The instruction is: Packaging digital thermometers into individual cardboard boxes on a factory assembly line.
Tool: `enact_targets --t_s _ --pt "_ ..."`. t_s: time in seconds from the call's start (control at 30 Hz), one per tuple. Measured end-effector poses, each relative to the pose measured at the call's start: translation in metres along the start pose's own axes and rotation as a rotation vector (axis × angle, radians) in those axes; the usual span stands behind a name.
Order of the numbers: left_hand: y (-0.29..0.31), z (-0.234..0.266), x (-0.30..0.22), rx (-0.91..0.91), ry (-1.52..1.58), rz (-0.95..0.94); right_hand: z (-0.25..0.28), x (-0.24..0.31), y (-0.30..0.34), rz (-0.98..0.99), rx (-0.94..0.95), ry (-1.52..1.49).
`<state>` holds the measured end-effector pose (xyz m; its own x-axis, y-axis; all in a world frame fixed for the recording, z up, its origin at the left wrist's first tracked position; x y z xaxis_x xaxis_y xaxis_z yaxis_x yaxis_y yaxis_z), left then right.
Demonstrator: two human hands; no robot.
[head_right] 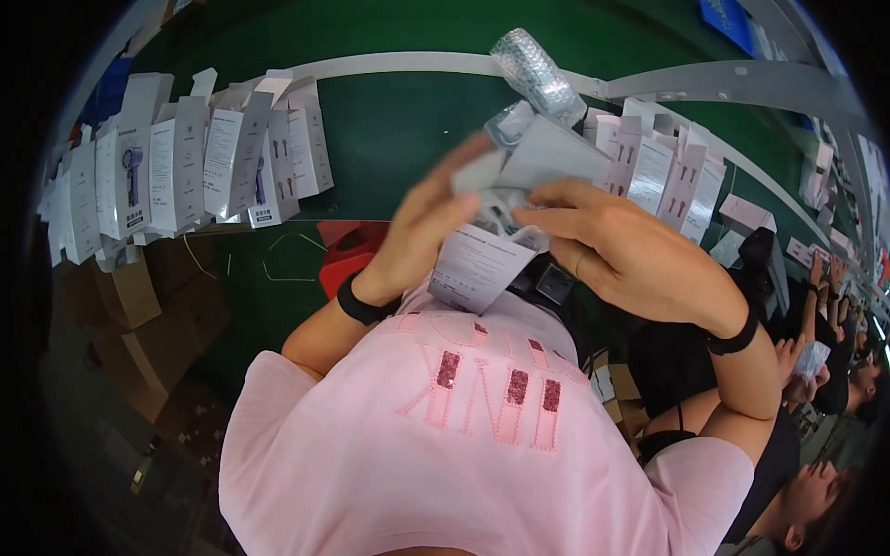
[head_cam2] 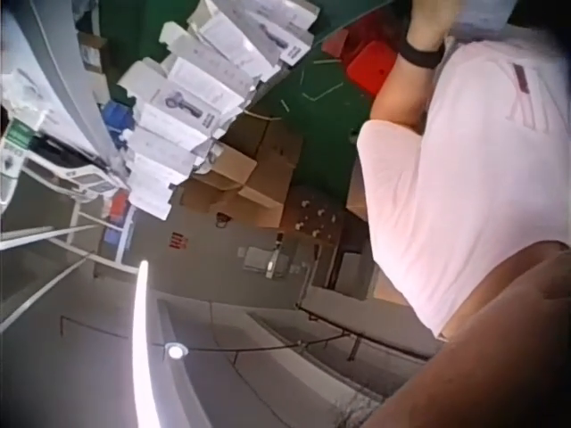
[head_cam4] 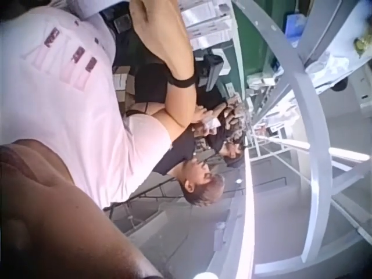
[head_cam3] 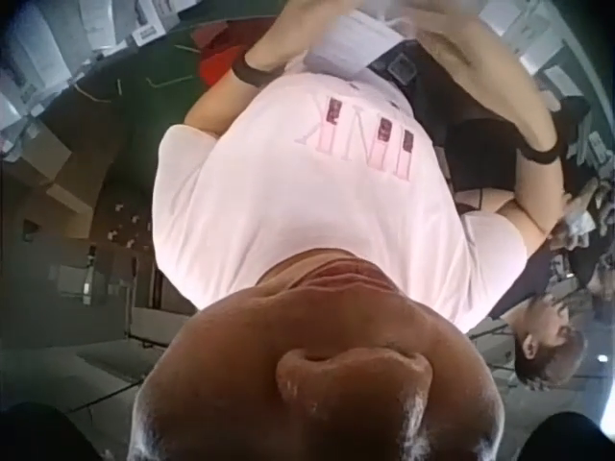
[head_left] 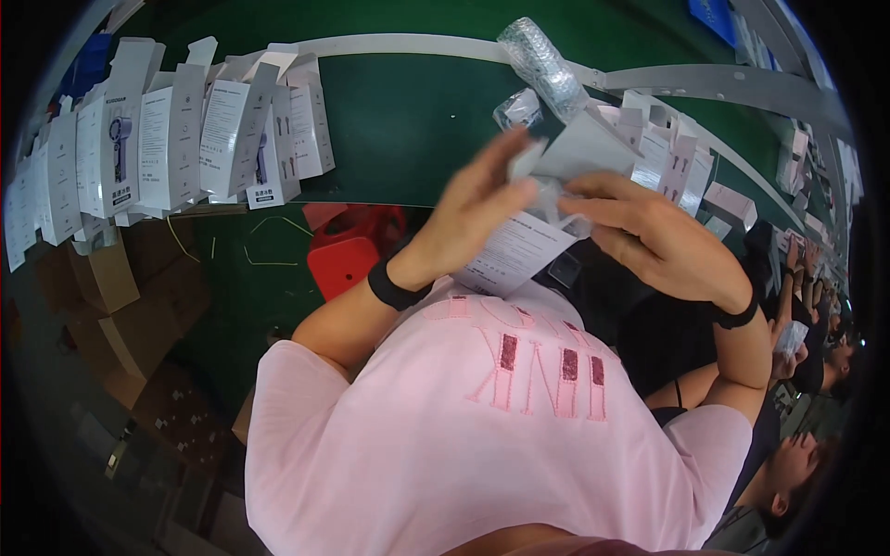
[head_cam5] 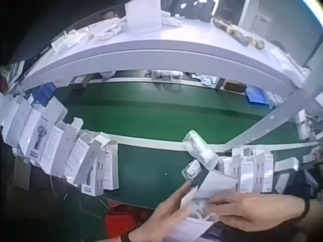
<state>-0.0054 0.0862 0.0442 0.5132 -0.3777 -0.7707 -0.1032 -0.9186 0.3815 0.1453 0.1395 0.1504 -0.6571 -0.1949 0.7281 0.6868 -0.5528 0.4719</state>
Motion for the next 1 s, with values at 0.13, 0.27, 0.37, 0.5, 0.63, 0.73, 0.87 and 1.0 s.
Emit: enact_targets --t_s 0.13,0.27,0.37,0.5,0.63,0.73,0.87,1.0 --pt "-0.003 0.024 0.027 0.310 -0.361 0.151 -0.022 -0.011 -0.038 0.158 0.066 -0.003" --pt "0.020 0.101 0.005 -0.103 -0.228 0.047 0.042 -0.064 -0.097 0.053 -0.470 -0.431" --pt "0.026 0.137 -0.014 -0.267 -0.154 -0.099 0.008 -0.183 -0.137 -0.365 -0.448 -0.050" --pt "0.031 0.152 -0.027 -0.365 -0.274 -0.191 -0.081 -0.230 -0.183 -0.375 -0.427 0.470" --pt "0.013 0.119 -0.019 -0.292 -0.363 -0.249 -0.091 -0.238 -0.188 -0.294 -0.963 0.221" --pt "0.007 0.117 -0.001 -0.290 -0.317 -0.225 -0.058 -0.200 -0.170 -0.353 -0.770 -0.424" --pt "0.003 0.091 -0.004 -0.186 -0.446 -0.252 0.028 -0.046 -0.089 0.101 -0.778 -0.823" --pt "-0.012 0.047 -0.010 -0.055 -0.375 -0.234 0.041 0.061 -0.052 0.073 -0.679 -0.520"
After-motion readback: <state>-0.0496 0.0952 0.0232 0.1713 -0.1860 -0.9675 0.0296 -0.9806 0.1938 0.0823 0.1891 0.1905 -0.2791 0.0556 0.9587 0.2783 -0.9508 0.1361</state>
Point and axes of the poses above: each hand's wrist, its own y-axis away from the middle knuckle, its own z-axis out of the back of the hand, x = y × z, the point moved 5 cm from there along -y, towards the middle knuckle, and after that the axes turned 10 degrees about -x, right-handed, at the moved point
